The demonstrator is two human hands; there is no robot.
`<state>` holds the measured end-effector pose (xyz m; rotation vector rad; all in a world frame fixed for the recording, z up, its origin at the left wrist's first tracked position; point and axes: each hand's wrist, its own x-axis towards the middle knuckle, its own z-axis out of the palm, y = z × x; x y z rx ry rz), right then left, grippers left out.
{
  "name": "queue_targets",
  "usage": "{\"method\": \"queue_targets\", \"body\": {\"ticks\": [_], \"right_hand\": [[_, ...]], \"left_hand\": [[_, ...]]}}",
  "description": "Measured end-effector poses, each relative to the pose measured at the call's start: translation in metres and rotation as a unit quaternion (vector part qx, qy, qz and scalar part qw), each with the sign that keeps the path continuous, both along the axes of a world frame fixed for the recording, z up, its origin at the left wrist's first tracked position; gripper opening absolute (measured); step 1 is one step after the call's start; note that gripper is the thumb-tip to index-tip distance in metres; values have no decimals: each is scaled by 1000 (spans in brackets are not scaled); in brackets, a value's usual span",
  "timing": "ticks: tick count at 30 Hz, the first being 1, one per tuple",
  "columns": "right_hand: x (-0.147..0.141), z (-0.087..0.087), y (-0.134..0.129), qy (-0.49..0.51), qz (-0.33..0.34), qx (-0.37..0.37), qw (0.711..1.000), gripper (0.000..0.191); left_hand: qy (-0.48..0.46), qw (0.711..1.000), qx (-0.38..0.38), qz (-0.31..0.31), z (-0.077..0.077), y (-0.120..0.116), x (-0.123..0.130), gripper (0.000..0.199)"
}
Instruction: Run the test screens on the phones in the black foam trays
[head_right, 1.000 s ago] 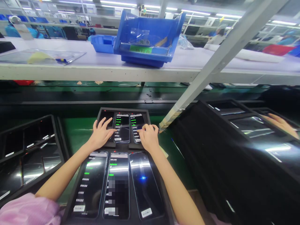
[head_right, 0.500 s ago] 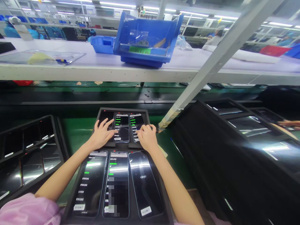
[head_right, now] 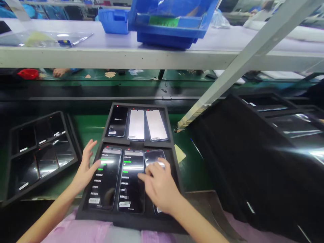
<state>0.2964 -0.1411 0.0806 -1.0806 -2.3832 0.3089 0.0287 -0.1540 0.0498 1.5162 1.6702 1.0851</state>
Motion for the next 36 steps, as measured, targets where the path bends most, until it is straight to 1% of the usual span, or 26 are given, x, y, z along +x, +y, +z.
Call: {"method": "queue_targets", "body": {"ticks": [2, 3, 4, 6, 8, 12, 16, 20, 22, 28, 30, 33, 36], "right_hand": [[-5, 2, -26, 1, 27, 3, 1000, 42], [-8, 3, -34, -2, 34, 5, 999, 41], [-11, 3, -39, -7, 39, 5, 999, 41], [-15, 3, -43, -20, 46, 4, 999, 40], [-18, 1, -42, -31, 45, 6, 999, 40], [-19, -1, -40, -29, 29, 11, 999, 43], [-18, -7, -41, -24, 31, 6, 999, 42], [-17, -16, -43, -6, 14, 1, 1000, 43], [-16, -18, -43, -4, 12, -3, 1000, 44], [-12, -13, -41, -43, 20, -19, 999, 41], [-12, -13, -41, -38, 21, -19, 999, 41], [-14, -17, -41, -16, 21, -11, 1000, 41], [-17, -20, -42, -20, 22, -12, 999, 41]], "left_hand": [[-125, 991, -57, -3, -13, -30, -5, 68], [-168, 983, -70, -3, -19, -41, -6, 72], [-196, 978, -76, -2, -23, -49, -6, 76], [-214, 974, -73, 7, -25, -57, -4, 81], [-206, 975, -82, 8, -23, -59, -1, 83], [-192, 976, -99, -7, -11, -55, 2, 82], [-199, 975, -102, -18, -5, -55, 1, 81], [-198, 973, -117, -25, -2, -56, 1, 83], [-199, 972, -120, -25, -2, -56, 1, 84], [-249, 959, -136, -20, -1, -55, -1, 85], [-254, 958, -136, -14, 1, -55, -1, 85], [-231, 963, -136, -20, 3, -54, 0, 86], [-188, 972, -139, -31, 4, -54, 1, 87]]}}
